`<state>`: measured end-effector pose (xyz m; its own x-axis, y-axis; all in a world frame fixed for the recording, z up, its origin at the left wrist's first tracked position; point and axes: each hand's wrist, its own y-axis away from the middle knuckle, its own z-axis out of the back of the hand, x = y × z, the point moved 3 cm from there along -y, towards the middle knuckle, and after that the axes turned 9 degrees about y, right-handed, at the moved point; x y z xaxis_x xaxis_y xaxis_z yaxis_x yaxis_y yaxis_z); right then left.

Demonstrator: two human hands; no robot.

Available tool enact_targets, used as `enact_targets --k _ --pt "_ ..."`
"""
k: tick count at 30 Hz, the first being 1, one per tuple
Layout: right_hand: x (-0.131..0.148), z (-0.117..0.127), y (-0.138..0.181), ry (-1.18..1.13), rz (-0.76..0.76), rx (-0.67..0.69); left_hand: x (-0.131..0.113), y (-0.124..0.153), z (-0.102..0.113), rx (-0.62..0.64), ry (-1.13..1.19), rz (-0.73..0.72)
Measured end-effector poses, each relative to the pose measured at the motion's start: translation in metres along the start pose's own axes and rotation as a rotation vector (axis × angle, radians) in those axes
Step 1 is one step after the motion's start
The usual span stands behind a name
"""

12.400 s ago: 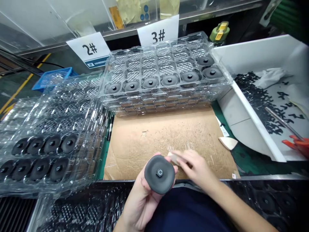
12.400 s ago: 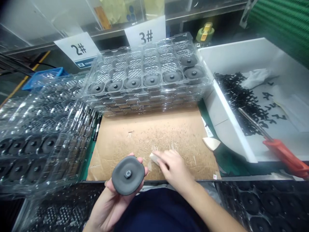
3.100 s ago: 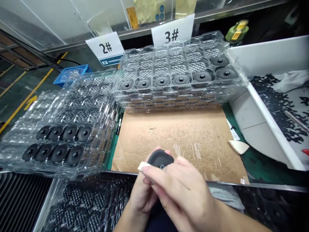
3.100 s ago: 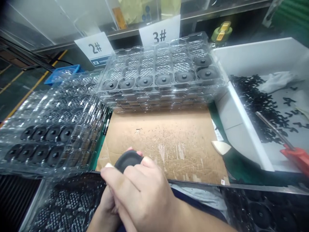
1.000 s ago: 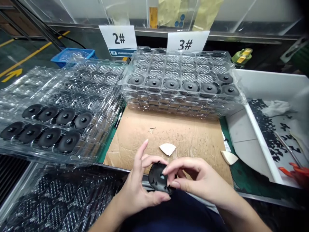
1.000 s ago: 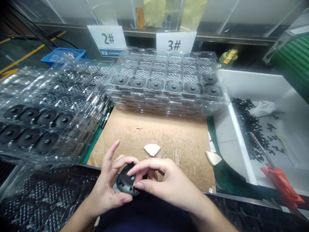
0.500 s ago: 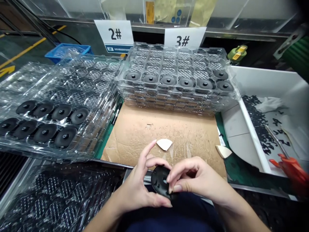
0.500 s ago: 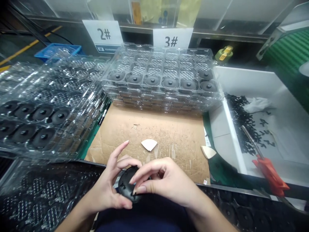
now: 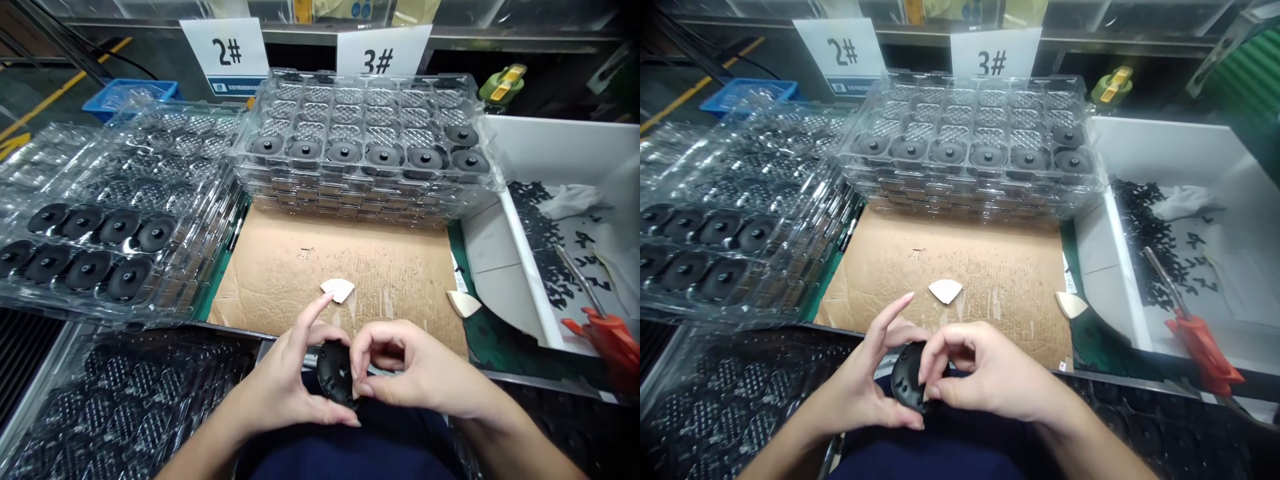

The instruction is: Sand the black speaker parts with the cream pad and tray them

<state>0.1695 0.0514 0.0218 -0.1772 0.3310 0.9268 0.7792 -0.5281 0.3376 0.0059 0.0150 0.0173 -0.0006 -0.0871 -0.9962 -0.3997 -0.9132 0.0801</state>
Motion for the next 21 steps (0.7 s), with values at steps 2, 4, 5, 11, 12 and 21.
enact_targets --k 2,4,5,11,12,21 --pt "-0.001 0.001 0.002 -0.049 0.019 -0.019 0.0 -0.001 -0.001 -0.011 0.02 -0.02" --pt "-0.002 0.003 0.003 -0.084 0.037 -0.054 0.0 -0.001 -0.002 -0.014 0.034 -0.041" --pt "-0.002 0.004 0.004 -0.089 0.042 -0.073 0.0 -0.002 -0.002 -0.014 0.04 -0.044" --pt "-0.002 0.003 0.004 -0.201 0.088 -0.052 0.005 -0.008 -0.005 -0.008 0.119 -0.136" --pt "-0.001 0.003 0.005 -0.201 0.099 -0.045 0.006 -0.009 -0.006 -0.002 0.119 -0.143" --pt "-0.013 0.002 0.01 -0.231 0.081 -0.099 0.009 -0.008 -0.009 -0.005 0.098 -0.123"
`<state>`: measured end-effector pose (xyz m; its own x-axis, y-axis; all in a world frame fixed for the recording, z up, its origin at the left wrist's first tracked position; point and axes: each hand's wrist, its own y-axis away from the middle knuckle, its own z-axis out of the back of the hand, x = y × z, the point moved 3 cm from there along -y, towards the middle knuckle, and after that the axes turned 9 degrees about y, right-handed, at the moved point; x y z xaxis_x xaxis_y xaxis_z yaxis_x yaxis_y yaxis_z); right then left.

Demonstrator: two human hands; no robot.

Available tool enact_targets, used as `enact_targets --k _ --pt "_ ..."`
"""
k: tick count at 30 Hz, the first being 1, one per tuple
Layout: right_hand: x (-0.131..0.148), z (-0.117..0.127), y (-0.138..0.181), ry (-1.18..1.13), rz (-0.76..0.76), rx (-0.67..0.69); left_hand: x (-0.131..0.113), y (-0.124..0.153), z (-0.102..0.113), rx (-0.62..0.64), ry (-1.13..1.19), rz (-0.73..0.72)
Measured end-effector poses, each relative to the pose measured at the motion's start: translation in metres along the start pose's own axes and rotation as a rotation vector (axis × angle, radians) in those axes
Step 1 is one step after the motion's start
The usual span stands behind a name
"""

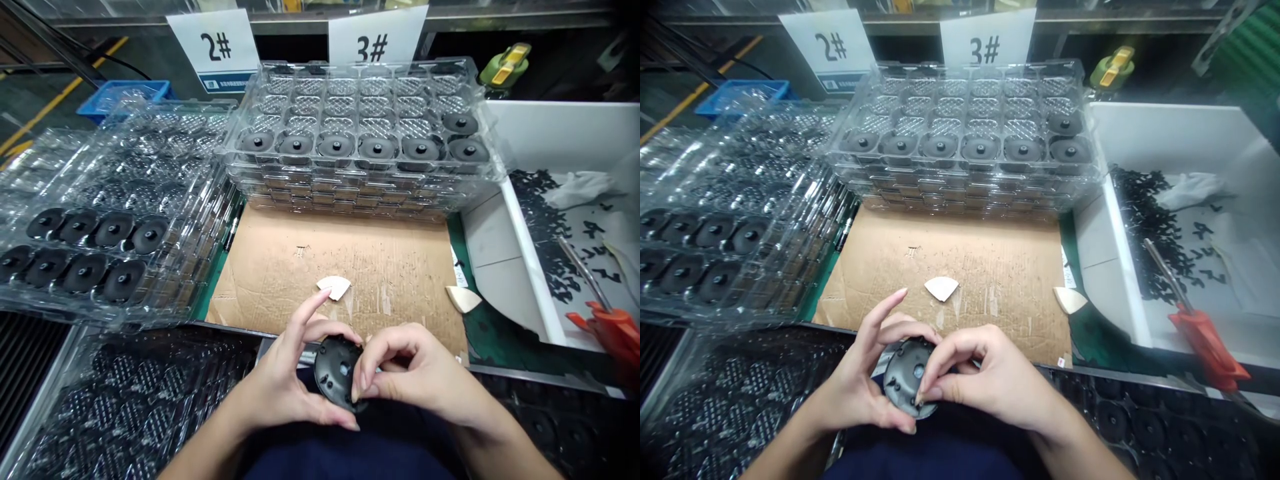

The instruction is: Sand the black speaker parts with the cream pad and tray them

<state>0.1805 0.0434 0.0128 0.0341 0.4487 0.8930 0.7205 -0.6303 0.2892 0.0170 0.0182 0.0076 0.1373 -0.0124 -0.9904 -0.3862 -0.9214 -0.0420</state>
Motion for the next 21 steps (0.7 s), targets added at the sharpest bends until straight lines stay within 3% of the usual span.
enact_targets --k 8,17,21 --pt "-0.004 0.007 0.003 0.167 -0.015 -0.068 0.0 0.001 0.0 0.021 -0.05 -0.044" --pt "0.011 0.004 0.003 0.455 -0.012 -0.226 -0.007 0.006 0.004 -0.047 -0.579 -0.218" --pt "0.012 0.003 0.004 0.518 0.024 -0.224 -0.011 0.007 0.002 -0.08 -0.59 -0.249"
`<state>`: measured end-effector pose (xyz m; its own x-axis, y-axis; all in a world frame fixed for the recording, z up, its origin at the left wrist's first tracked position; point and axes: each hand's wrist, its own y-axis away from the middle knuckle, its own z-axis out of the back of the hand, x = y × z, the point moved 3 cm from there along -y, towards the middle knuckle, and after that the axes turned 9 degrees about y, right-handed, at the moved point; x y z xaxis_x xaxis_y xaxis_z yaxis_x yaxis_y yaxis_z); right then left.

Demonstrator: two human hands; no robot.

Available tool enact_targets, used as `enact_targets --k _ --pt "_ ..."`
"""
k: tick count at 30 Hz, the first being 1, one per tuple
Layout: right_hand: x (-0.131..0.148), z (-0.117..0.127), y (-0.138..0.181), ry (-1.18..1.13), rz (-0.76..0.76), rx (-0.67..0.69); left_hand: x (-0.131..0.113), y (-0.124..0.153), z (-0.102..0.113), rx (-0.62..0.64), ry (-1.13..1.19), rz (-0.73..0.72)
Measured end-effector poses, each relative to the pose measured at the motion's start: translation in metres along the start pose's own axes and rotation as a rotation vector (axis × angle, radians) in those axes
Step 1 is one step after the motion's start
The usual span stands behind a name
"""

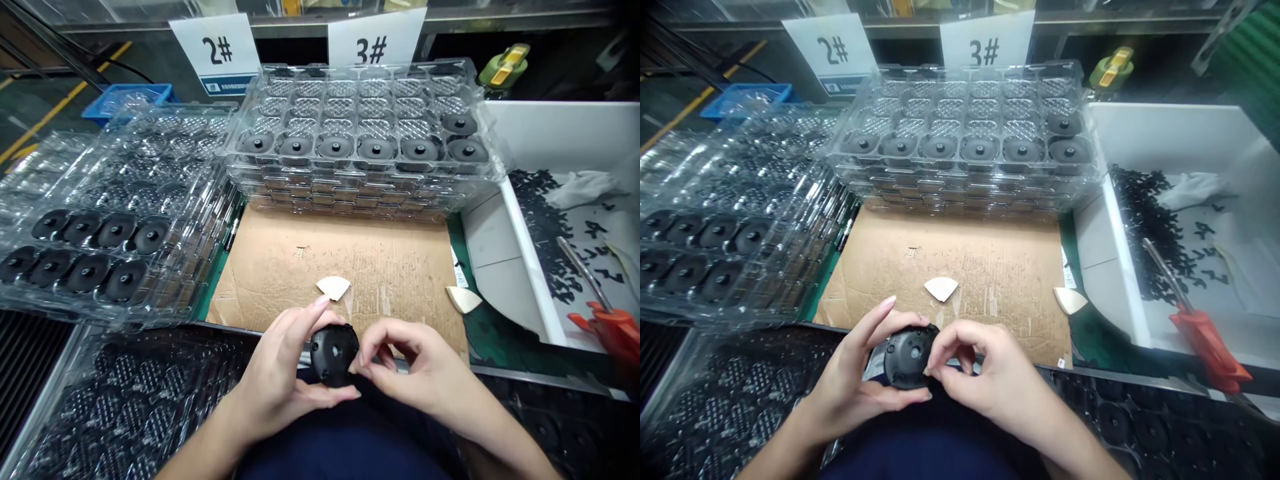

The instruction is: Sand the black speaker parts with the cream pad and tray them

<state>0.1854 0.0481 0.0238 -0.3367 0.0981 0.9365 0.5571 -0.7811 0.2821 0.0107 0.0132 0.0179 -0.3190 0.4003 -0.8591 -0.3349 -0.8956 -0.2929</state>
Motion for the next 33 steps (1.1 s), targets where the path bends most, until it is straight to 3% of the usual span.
enact_targets --k 10,17,23,29,33 --pt "-0.005 -0.002 0.0 -0.338 0.007 0.118 0.0 -0.003 -0.002 -0.017 0.395 0.159" --pt "-0.001 -0.008 -0.001 -0.464 0.022 0.18 0.005 -0.002 -0.006 0.017 0.474 0.216" --pt "-0.007 -0.009 0.0 -0.566 -0.023 0.12 0.006 0.0 -0.006 -0.011 0.488 0.178" --pt "-0.007 -0.007 -0.002 -0.477 0.031 0.077 0.005 0.001 -0.004 -0.061 0.411 0.093" --pt "-0.017 -0.003 0.002 -0.542 0.1 0.031 0.004 0.001 -0.003 -0.086 0.361 0.05"
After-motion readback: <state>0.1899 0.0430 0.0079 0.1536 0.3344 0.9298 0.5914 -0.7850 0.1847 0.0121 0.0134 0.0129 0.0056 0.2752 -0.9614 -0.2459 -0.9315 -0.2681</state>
